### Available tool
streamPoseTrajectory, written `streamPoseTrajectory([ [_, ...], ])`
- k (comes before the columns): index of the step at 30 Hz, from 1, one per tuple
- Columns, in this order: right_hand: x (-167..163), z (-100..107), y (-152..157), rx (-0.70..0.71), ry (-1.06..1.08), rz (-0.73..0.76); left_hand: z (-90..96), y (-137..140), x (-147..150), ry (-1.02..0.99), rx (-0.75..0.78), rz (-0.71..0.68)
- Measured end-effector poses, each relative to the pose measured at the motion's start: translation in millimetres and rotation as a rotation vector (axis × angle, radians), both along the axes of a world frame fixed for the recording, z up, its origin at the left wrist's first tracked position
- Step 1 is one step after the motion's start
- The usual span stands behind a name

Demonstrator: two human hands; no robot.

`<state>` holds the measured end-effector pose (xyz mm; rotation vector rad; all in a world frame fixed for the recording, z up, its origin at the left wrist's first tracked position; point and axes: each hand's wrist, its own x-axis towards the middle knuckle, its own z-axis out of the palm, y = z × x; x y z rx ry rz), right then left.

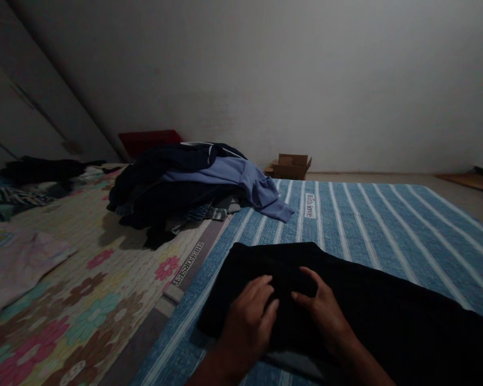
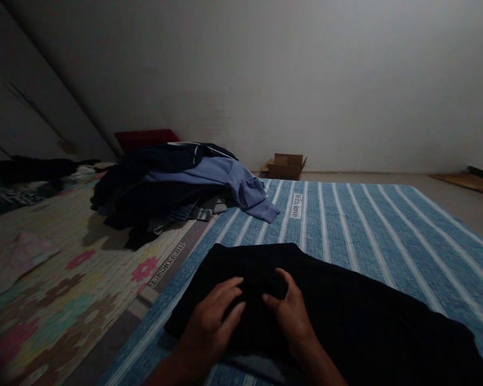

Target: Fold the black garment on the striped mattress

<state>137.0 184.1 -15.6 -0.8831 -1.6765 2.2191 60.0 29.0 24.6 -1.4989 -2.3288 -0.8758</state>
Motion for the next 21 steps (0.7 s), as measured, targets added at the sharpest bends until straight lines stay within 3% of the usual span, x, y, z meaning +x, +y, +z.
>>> streamPoseTrajectory([
  [3,1,-4,-1,0.001,0.006,-0.011,11.8,5,-34,0.012,-0.002,0.078],
  [6,1,-7,-2,0.018,-0.002,-0.027,9.2,12,-52,0.03,-0.143,0.127],
  [13,1,-14,-1,-0.005,0.02,-0.047,-20.9,13,-36,0.068,-0.447,0.182],
  [21,0,-16,-1,0.032,0.009,-0.058,-24.1,8,-34,-0.12,-0.685,0.114],
])
